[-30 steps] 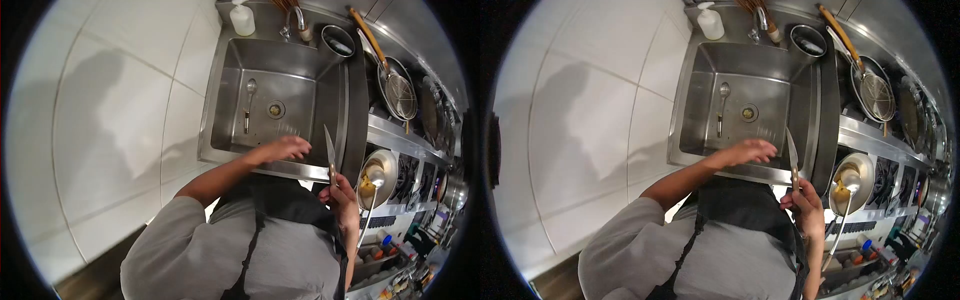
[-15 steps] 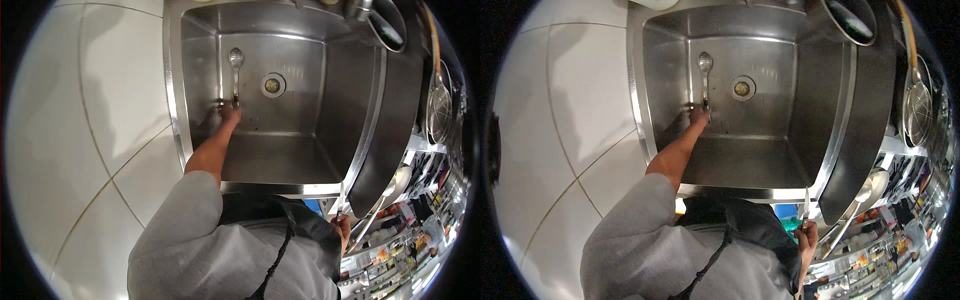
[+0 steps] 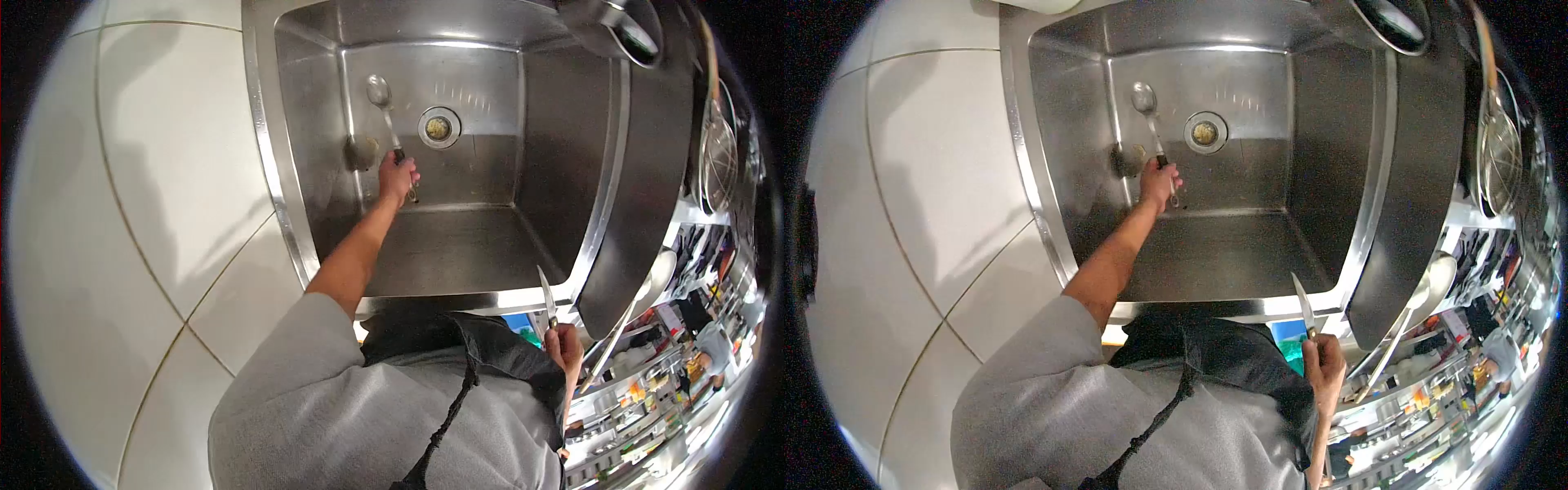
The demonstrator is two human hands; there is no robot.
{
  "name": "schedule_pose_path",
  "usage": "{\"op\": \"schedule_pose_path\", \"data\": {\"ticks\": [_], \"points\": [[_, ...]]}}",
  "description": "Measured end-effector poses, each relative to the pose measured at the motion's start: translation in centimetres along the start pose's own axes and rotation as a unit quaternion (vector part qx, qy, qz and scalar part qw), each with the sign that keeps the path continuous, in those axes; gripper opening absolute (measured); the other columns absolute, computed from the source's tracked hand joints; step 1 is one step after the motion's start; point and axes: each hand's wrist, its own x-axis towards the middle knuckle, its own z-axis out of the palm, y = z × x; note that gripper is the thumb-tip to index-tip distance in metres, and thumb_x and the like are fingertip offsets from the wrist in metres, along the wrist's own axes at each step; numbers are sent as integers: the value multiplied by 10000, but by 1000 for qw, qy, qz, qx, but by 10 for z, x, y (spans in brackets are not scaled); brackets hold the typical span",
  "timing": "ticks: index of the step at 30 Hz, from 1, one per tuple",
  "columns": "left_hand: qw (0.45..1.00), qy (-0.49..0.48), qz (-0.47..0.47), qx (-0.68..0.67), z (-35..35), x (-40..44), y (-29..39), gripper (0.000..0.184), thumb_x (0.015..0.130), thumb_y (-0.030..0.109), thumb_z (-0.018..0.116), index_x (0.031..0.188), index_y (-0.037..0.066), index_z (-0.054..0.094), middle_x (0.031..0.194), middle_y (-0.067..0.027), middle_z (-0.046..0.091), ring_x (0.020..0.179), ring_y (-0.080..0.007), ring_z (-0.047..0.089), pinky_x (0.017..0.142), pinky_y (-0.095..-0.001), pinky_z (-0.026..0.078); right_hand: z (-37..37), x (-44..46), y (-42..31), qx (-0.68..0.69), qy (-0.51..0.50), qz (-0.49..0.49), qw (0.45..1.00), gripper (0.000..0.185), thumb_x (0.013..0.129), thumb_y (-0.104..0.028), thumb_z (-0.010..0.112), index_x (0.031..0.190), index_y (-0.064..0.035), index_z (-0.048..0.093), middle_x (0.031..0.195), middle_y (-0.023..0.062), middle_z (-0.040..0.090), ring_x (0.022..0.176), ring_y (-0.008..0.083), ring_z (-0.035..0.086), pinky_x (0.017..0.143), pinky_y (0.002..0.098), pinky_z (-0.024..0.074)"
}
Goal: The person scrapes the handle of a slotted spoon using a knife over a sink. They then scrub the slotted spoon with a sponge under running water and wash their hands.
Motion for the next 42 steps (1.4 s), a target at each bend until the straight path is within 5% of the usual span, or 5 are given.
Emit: {"op": "schedule_pose_path", "data": {"ticks": [7, 14, 23, 35, 42], "points": [[977, -193, 87, 15, 19, -121, 57, 98, 983, 137, 665, 1009, 61, 607, 722, 3, 557, 516, -99, 487, 467, -270, 369, 18, -9, -44, -98, -1, -209, 973, 244, 1044, -127, 611, 1241, -11, 696, 860, 184, 707, 714, 291, 693, 702, 379, 549], [899, -320, 271, 129, 14, -249, 138, 225, 1032, 240, 705, 921, 48, 664, 706, 32, 572, 553, -54, 509, 498, -244, 383, 26, -37, -67, -49, 47, -397, 915, 353, 1039, -65, 625, 1389, -71, 666, 1030, 189, 745, 860, 285, 737, 792, 373, 571], [771, -249, 550, 204, -1, -379, 202, 221, 990, 188, 761, 893, 4, 686, 671, 27, 540, 610, -36, 436, 541, -259, 358, 6, -74, -63, 20, 55, -527, 848, 350, 1039, -78, 647, 1387, -91, 681, 887, 134, 671, 728, 247, 618, 705, 335, 517], [662, -134, 676, 294, 0, -408, 209, 207, 926, 157, 825, 906, -7, 702, 670, -82, 589, 577, -78, 506, 525, -291, 414, 1, -74, -56, 90, -21, -505, 858, 326, 1042, -76, 649, 1363, -65, 703, 921, 116, 704, 729, 180, 626, 702, 301, 525], [740, -203, 602, 221, 4, -419, 217, 232, 940, 226, 820, 937, 22, 708, 684, -77, 601, 564, -128, 524, 537, -314, 432, -3, -91, -71, 61, 177, -562, 805, 315, 1041, -54, 641, 1349, -45, 706, 927, 119, 707, 721, 168, 626, 680, 299, 515]]}}
